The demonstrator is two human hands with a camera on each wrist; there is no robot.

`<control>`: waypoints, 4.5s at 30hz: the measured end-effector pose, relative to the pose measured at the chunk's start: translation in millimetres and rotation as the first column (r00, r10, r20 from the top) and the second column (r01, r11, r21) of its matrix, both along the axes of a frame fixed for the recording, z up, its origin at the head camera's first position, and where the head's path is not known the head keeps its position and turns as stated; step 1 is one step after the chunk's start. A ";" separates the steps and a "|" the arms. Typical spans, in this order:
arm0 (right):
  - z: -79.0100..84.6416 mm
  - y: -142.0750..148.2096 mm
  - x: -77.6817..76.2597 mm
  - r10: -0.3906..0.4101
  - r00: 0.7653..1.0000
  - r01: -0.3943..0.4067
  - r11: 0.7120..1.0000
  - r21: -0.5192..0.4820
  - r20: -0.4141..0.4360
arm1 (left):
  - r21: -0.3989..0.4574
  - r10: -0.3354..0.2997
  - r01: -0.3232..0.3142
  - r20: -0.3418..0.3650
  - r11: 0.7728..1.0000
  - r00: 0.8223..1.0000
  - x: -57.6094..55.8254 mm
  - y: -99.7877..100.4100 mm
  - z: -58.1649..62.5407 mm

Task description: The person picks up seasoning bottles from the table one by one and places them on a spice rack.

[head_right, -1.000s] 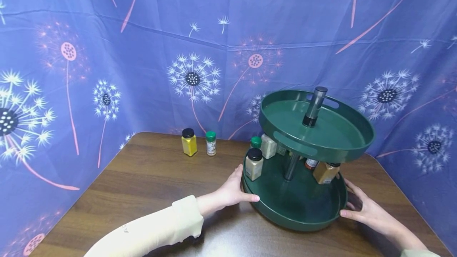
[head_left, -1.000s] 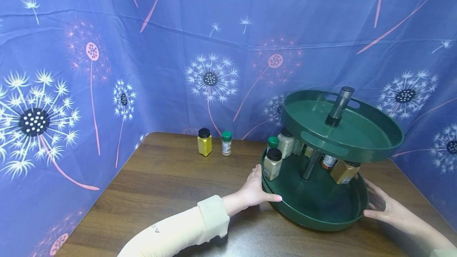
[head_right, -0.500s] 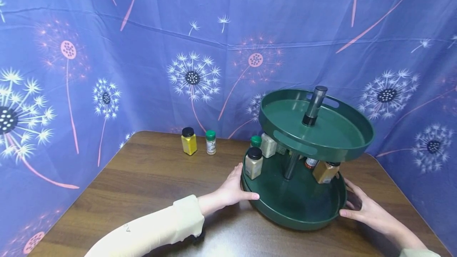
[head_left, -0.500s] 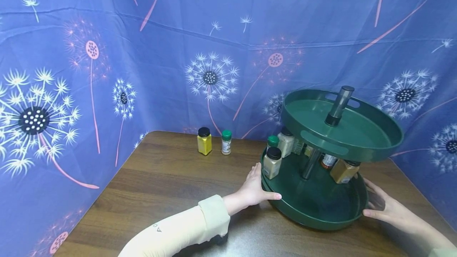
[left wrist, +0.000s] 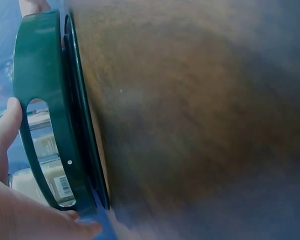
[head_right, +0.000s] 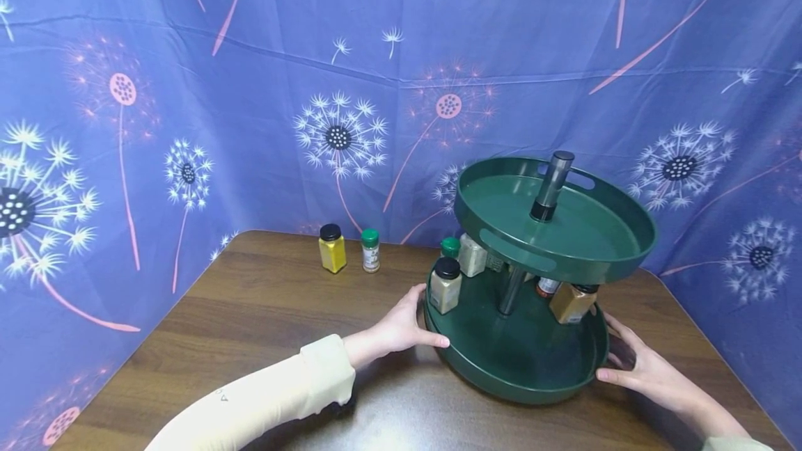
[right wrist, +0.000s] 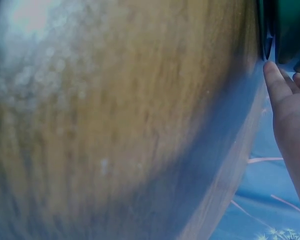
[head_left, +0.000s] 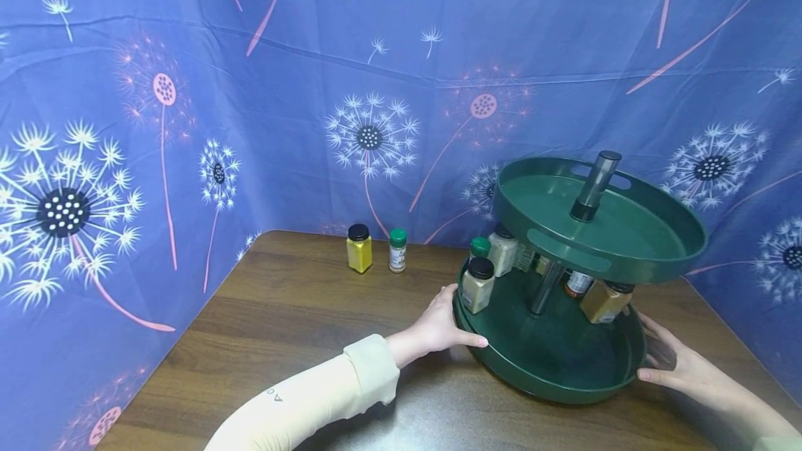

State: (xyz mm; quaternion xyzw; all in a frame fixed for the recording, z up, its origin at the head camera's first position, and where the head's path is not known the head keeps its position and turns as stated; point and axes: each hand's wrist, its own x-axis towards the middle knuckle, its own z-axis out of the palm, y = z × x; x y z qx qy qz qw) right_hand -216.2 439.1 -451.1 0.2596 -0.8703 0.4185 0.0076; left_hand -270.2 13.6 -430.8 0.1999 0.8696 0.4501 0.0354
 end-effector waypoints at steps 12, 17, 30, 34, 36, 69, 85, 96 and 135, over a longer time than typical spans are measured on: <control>1.5 -1.4 0.9 -0.016 1.000 0.016 1.000 -0.001 -0.014 | 0.098 -0.050 0.040 0.112 0.994 0.992 -14.2 -6.3 0.1; 2.7 -0.3 1.1 -0.026 1.000 0.026 1.000 0.014 -0.004 | 0.145 -0.077 0.053 0.168 0.988 0.983 -19.5 -7.4 -0.2; 2.8 1.0 0.6 -0.009 1.000 0.009 1.000 -0.010 0.020 | 0.186 -0.118 0.073 0.241 0.980 0.963 -34.2 -10.6 0.8; 2.4 1.3 0.1 0.008 0.999 -0.007 1.000 -0.024 0.037 | 0.222 -0.141 0.085 0.251 0.971 0.958 -38.9 -12.7 2.2; 2.3 1.7 0.0 0.010 0.999 -0.009 1.000 -0.028 0.042 | 0.245 -0.156 0.091 0.264 0.965 0.952 -41.4 -14.2 2.8; 3.4 6.0 -6.0 -0.107 0.975 0.094 0.993 0.077 0.193 | 0.306 -0.199 0.082 0.373 0.949 0.906 -70.8 -17.1 8.7; 0.0 5.7 -2.8 -0.066 0.993 0.064 0.998 0.028 0.102 | 0.297 -0.221 0.106 0.385 0.949 0.896 -76.7 -16.2 14.6; 0.3 0.1 0.2 -0.113 0.988 0.107 0.992 0.060 0.103 | 0.290 -0.191 0.084 0.363 0.953 0.912 -76.0 -14.6 12.7; -3.3 -0.6 0.8 -0.126 0.990 0.123 0.991 0.058 0.063 | 0.347 -0.134 0.132 -0.020 0.929 0.991 -22.1 -106.6 64.7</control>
